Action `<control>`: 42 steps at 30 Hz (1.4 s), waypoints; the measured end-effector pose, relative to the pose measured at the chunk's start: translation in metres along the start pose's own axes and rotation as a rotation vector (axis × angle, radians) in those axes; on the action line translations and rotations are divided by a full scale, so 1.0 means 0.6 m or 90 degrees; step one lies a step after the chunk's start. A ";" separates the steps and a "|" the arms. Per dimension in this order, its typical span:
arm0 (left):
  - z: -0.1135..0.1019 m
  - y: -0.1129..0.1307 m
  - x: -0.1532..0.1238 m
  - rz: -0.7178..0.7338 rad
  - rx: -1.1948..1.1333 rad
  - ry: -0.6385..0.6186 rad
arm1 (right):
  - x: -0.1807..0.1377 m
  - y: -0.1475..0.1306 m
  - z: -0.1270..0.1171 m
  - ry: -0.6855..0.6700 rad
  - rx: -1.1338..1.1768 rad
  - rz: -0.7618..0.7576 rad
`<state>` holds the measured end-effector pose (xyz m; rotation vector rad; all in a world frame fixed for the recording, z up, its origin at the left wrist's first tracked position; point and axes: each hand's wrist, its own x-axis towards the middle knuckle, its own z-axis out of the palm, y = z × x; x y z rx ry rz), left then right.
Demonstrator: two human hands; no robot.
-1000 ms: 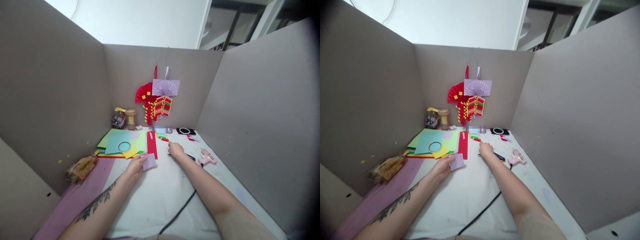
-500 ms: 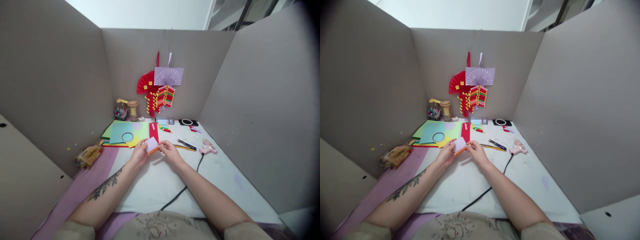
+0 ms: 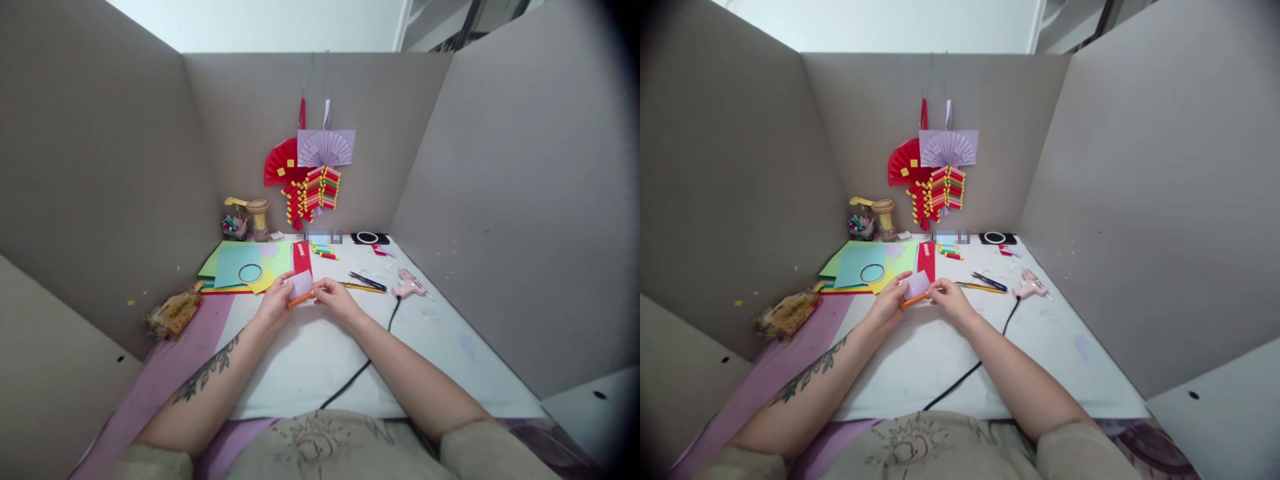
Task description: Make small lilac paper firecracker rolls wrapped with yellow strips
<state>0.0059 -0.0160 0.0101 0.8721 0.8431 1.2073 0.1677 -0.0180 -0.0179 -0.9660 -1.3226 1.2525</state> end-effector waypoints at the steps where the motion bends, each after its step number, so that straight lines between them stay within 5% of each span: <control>1: -0.001 0.000 0.000 0.004 -0.002 -0.005 | 0.000 0.000 0.000 -0.002 0.011 0.010; 9: -0.013 -0.011 -0.001 -0.037 0.175 -0.161 | 0.002 -0.002 -0.001 0.082 0.073 0.002; 27: -0.015 -0.011 0.004 -0.007 0.194 -0.123 | 0.004 0.002 -0.003 0.097 0.066 0.045; 42: -0.024 -0.017 0.014 0.011 0.209 -0.063 | 0.007 0.009 -0.007 0.073 0.048 -0.025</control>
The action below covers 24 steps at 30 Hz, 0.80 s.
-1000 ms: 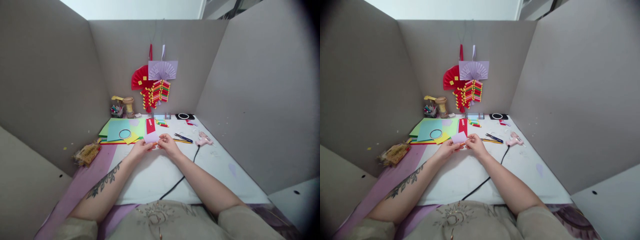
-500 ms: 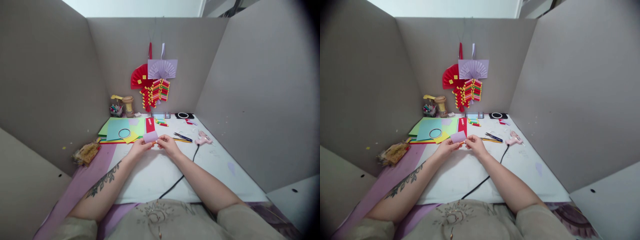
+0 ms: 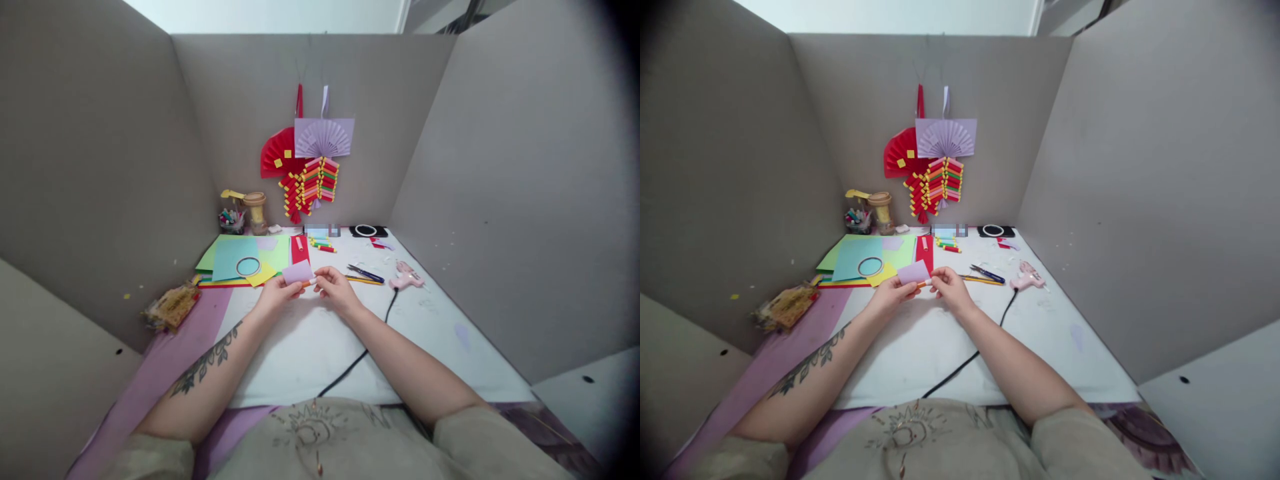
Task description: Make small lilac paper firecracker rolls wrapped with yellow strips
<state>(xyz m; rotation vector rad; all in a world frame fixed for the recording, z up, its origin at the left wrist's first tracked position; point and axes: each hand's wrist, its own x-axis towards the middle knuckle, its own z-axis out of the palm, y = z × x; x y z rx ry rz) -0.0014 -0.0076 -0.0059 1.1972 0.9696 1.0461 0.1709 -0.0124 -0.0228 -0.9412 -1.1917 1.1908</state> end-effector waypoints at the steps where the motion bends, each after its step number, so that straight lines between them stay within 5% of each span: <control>1: -0.001 0.001 0.000 -0.012 -0.023 -0.001 | 0.000 -0.001 -0.002 -0.017 0.004 -0.025; 8: -0.006 -0.004 0.005 -0.106 -0.128 -0.042 | -0.001 0.003 -0.014 -0.126 -0.145 -0.157; 13: 0.002 -0.001 -0.001 -0.113 -0.142 -0.060 | -0.001 0.000 -0.012 -0.060 -0.169 -0.136; 16: 0.007 0.006 -0.008 -0.026 -0.112 -0.020 | 0.002 -0.001 -0.011 0.009 -0.126 -0.094; 20: 0.004 0.008 -0.009 0.143 0.108 -0.027 | 0.005 0.004 -0.012 0.030 -0.062 -0.075; 24: 0.000 0.003 -0.005 0.176 0.235 0.016 | 0.001 0.006 -0.009 0.012 -0.038 -0.078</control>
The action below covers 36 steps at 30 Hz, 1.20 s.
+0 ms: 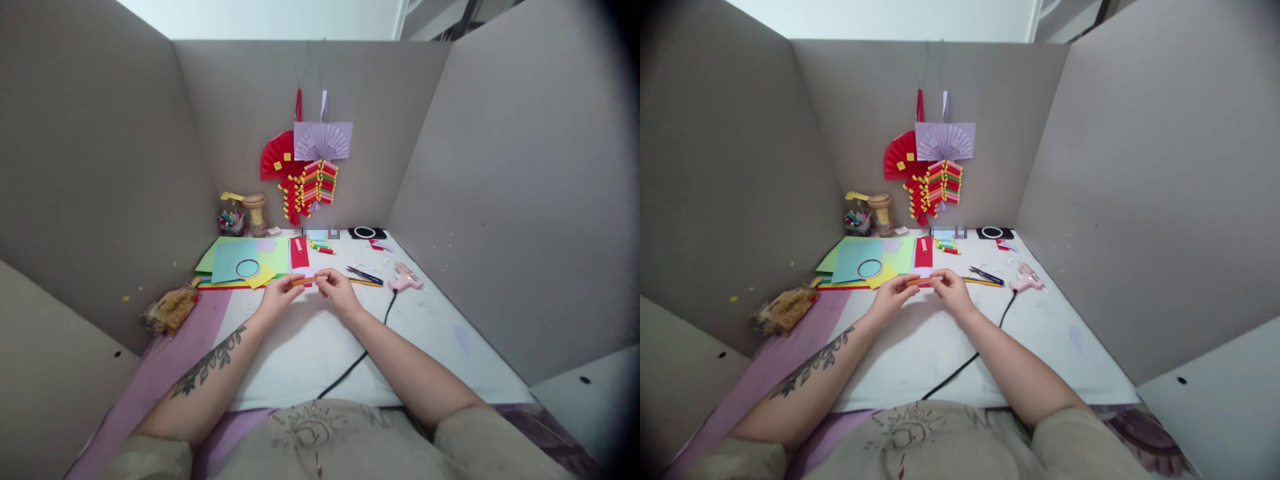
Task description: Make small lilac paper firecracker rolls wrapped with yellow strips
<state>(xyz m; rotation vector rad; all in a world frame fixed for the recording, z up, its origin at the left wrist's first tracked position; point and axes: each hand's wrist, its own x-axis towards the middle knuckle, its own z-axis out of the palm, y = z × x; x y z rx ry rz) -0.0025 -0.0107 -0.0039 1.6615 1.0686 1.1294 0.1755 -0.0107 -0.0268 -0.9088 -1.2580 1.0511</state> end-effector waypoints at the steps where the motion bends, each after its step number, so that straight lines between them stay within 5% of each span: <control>1: 0.000 -0.001 0.000 -0.005 -0.006 0.002 | -0.001 -0.001 0.001 -0.003 0.001 -0.001; 36: 0.018 -0.009 -0.001 -0.063 -0.251 0.043 | -0.018 -0.016 0.028 0.059 0.075 0.012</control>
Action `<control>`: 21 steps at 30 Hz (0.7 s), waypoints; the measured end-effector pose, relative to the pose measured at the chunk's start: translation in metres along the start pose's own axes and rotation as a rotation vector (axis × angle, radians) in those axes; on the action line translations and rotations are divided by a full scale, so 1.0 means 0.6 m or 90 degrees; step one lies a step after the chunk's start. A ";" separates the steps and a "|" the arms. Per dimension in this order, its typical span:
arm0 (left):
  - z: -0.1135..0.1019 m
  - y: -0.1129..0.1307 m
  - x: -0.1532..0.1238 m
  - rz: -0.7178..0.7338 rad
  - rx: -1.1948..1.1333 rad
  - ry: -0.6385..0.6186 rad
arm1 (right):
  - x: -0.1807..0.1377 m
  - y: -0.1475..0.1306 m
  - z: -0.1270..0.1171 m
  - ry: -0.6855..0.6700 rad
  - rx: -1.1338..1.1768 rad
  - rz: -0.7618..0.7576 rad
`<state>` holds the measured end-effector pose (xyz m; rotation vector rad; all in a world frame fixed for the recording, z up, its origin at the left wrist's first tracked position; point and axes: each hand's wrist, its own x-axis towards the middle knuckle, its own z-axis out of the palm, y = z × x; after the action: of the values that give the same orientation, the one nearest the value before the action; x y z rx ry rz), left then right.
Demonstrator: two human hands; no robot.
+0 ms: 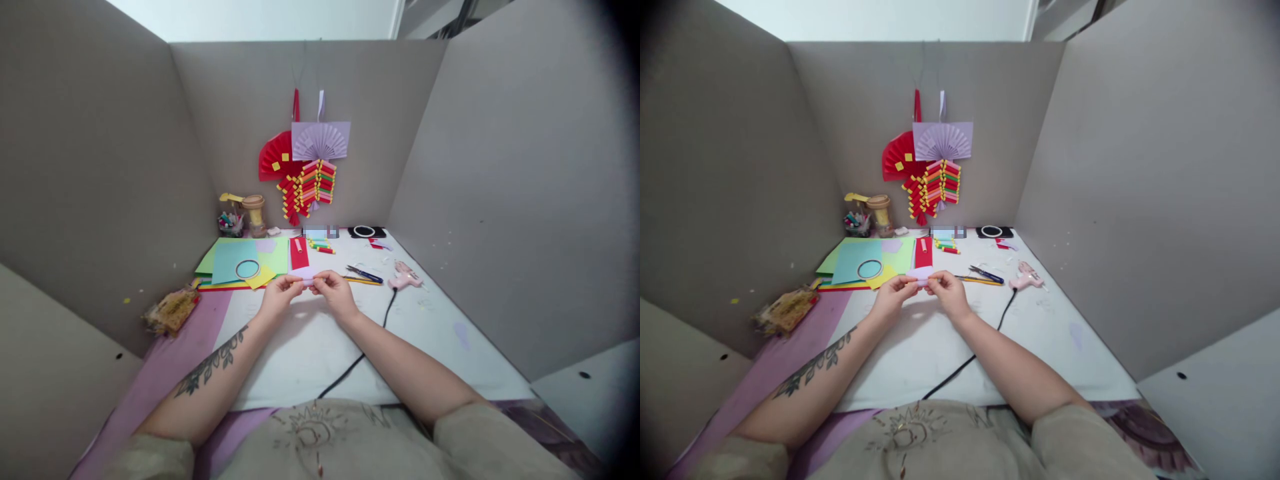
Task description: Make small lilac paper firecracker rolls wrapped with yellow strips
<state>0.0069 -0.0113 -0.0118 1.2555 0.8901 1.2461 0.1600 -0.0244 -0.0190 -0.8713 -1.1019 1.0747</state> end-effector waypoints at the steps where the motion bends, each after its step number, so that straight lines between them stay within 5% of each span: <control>1: 0.001 -0.001 0.000 0.003 -0.012 0.004 | -0.001 -0.001 0.001 0.003 -0.007 -0.003; 21: -0.002 0.000 0.002 -0.036 -0.047 -0.057 | 0.009 0.003 -0.008 0.024 -0.027 0.072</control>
<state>0.0059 -0.0099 -0.0119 1.2106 0.8030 1.1583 0.1645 -0.0190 -0.0208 -0.9940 -1.0566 1.1267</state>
